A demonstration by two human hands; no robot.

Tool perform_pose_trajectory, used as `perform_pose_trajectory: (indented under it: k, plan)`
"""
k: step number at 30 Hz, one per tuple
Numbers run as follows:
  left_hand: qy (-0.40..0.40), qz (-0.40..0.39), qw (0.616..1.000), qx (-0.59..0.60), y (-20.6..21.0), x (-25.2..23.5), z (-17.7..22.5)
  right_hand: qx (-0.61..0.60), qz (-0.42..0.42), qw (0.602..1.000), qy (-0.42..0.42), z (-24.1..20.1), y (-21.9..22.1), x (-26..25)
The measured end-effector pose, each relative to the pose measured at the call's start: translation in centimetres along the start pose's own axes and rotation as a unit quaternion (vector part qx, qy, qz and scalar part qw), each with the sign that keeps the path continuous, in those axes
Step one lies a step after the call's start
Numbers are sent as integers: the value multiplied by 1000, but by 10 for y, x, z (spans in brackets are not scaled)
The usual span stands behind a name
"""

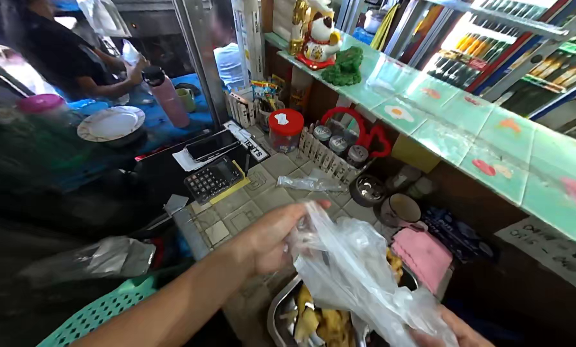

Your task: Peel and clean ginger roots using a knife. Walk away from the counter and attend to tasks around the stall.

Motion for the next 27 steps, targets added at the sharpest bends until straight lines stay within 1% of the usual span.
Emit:
perform_pose_trajectory:
  k: [1, 2, 4, 5, 6, 7, 8, 9, 10, 11, 12, 13, 15, 17, 18, 20, 21, 22, 24, 25, 27]
  plan:
    - [31, -12, 998, -56, 3, 5, 3, 25, 25, 999, -3, 1, -3, -1]
    - [65, -44, 989, -127, 5, 8, 4, 13, 71, 997, 9, 2, -8, -2]
    - [100, -105, 951, -272, 3, 12, 4, -96, 175, 978, 58, 5, -22, -9]
    - [101, -118, 933, -325, -1, 13, 1, -167, 222, 957, 88, 6, -28, -12]
    - [97, -123, 925, -347, -6, 12, -4, -238, 247, 933, 112, 7, -33, -13]
    - [98, -118, 929, -338, -13, 10, -8, -291, 245, 915, 133, 8, -35, -11]
    - [111, -101, 939, -310, -20, 8, -10, -316, 228, 909, 146, 9, -34, -9]
    - [143, -71, 942, -296, -27, 7, -10, -320, 217, 911, 145, 10, -29, -6]
    - [183, -26, 933, -308, -33, 7, -7, -311, 203, 920, 124, 11, -24, -3]
    - [232, 35, 910, -341, -36, 7, -4, -286, 171, 939, 84, 12, -18, -1]
    - [273, 99, 879, -378, -39, 8, -2, -256, 134, 957, 38, 11, -13, 1]
    - [299, 154, 849, -408, -41, 7, -1, -235, 107, 966, -3, 9, -5, 3]
    - [324, 233, 800, -448, -42, 5, -4, -170, 47, 983, -56, 4, 14, 11]
    - [342, 279, 751, -492, -39, 4, -9, -8, -43, 995, -94, 2, 32, 16]
    - [353, 288, 718, -526, -35, 4, -13, 73, -67, 990, -103, 1, 40, 17]
    - [360, 291, 645, -608, -30, 4, -22, 216, -76, 971, -74, 4, 49, 14]
    - [346, 286, 624, -640, -30, 3, -26, 271, -72, 959, -50, 7, 49, 10]
    - [317, 275, 618, -665, -31, 3, -30, 291, -52, 955, -33, 12, 47, 6]
    - [259, 252, 624, -693, -36, 2, -34, 268, 30, 963, -15, 19, 41, -1]
    - [233, 248, 633, -696, -40, 4, -33, 240, 70, 968, -9, 22, 38, -2]
    - [188, 264, 654, -684, -51, 11, -25, 213, 117, 969, -38, 24, 35, -1]
Point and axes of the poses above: each hand's wrist, its own x-axis away from the middle knuckle, its own y-axis out of the palm, z = x × y, the point moved 4 cm from there along -x, towards the middle knuckle, and after that the axes turned 12 degrees about -y, right-handed, at the moved point
